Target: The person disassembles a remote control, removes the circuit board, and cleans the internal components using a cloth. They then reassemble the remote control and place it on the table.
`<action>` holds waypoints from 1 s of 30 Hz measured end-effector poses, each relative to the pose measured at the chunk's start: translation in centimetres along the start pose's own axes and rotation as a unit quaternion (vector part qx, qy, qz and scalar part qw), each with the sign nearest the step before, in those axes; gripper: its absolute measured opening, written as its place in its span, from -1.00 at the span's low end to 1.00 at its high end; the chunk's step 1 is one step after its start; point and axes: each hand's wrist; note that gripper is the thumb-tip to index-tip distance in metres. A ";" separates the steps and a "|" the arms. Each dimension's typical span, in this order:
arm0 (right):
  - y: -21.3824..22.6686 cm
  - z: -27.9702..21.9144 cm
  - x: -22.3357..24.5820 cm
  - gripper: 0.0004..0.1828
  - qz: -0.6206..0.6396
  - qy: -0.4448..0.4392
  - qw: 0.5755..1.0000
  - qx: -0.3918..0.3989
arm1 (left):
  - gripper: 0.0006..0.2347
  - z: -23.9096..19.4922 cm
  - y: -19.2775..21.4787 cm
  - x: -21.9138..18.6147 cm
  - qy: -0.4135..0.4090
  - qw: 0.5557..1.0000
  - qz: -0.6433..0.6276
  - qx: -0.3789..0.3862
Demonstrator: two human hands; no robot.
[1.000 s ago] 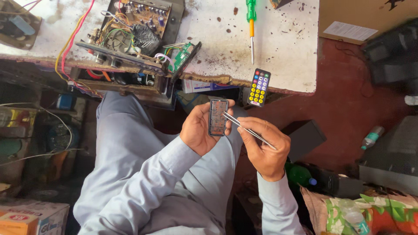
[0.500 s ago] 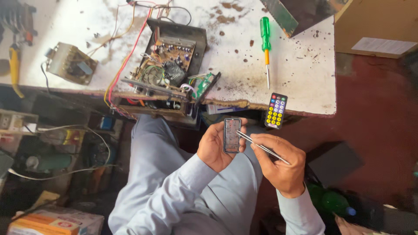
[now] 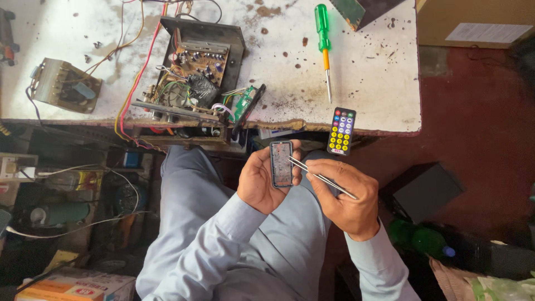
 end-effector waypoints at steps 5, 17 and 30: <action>0.0 0.0 0.1 -0.80 -0.002 0.006 1.000 0.001 | -0.57 0.0 0.0 0.1 -0.002 1.000 0.003 -0.002; 0.0 0.0 0.6 -0.80 -0.009 0.010 1.000 -0.001 | -0.55 -0.1 0.4 0.1 -0.008 1.000 0.016 -0.001; -0.5 -2.7 1.0 -0.81 0.030 -0.099 0.993 -0.055 | -0.54 -1.0 -0.6 -0.3 -0.017 0.999 0.033 0.023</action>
Point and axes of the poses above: each hand's wrist, its own z-axis towards the middle knuckle, its own y-axis out of the back of the hand, x = y × z, and after that the axes turned 14 degrees about -z, right-handed
